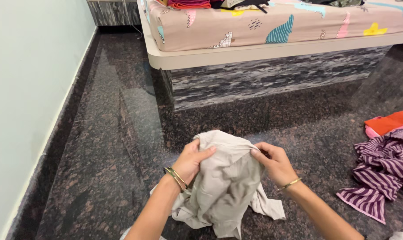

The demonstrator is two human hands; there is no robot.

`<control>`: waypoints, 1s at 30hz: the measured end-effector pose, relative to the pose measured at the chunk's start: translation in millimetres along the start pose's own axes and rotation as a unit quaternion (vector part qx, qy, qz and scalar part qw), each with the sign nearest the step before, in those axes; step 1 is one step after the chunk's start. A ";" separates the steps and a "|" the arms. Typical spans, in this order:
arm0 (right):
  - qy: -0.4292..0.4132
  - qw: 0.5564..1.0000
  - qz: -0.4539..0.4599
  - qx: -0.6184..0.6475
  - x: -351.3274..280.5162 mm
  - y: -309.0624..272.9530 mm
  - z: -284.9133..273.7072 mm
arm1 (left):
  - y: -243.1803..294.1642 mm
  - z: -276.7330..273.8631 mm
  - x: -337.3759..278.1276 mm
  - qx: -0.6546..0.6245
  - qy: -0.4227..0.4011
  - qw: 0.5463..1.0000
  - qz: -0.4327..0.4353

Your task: The person folds a dark blue garment and a light-colored garment on a polished floor, smoothing and aligning the fabric by hand. The folded items are placed into a growing stack of clothes.

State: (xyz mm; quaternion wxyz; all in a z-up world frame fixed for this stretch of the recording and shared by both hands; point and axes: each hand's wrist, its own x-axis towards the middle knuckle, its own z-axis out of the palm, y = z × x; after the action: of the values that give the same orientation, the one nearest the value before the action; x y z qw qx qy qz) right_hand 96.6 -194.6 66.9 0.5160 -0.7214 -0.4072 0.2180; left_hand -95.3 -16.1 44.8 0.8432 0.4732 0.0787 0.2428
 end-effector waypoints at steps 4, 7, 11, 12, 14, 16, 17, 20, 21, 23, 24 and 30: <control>0.114 0.978 -0.164 -0.056 -10.8 -8.7 20.4 | -26.7 12.8 3.7 -0.064 -0.025 0.998 -0.013; 0.145 0.975 -0.166 -0.026 -25.9 -15.8 52.7 | -44.0 31.2 8.2 -0.051 -0.021 0.998 -0.033; 0.162 0.942 -0.247 -0.161 -38.9 -27.5 60.2 | -44.4 35.0 7.6 -0.144 -0.050 0.984 -0.092; 0.153 0.931 -0.267 -0.197 -38.6 -30.3 55.5 | -41.1 31.3 7.9 -0.105 -0.045 0.988 -0.101; 0.135 0.936 -0.210 -0.248 -33.8 -34.4 43.7 | -36.2 23.3 7.8 -0.036 -0.044 0.991 -0.120; 0.102 0.943 -0.167 -0.269 -30.4 -32.2 33.4 | -39.4 17.1 3.4 0.022 -0.053 0.988 -0.143; 0.077 0.948 -0.153 -0.267 -27.8 -28.5 28.3 | -43.8 15.3 3.1 0.013 -0.064 0.989 -0.135; 0.061 0.952 -0.148 -0.262 -18.9 -4.3 7.8 | -66.2 10.7 9.4 0.027 -0.069 0.989 -0.130; 0.064 0.951 -0.151 -0.261 -17.3 9.1 -0.7 | -76.7 7.2 13.7 0.056 -0.052 0.987 -0.143; 0.103 0.963 -0.108 -0.224 -12.1 43.1 -18.0 | -101.0 -6.1 21.8 0.168 -0.020 0.983 -0.068; 0.123 0.967 -0.086 -0.205 -8.8 63.0 -27.2 | -113.1 -16.9 28.1 0.247 -0.006 0.969 0.020; 0.213 0.969 0.051 -0.111 -24.1 195.0 -68.6 | -232.3 -95.5 21.4 0.406 0.103 0.908 0.024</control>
State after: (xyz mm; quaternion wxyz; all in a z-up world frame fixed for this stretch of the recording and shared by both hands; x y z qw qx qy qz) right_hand 203.9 -279.5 -90.0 0.4957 -0.8239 -0.2718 0.0388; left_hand -33.5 -34.1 -199.0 0.5596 0.7485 0.2459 0.2573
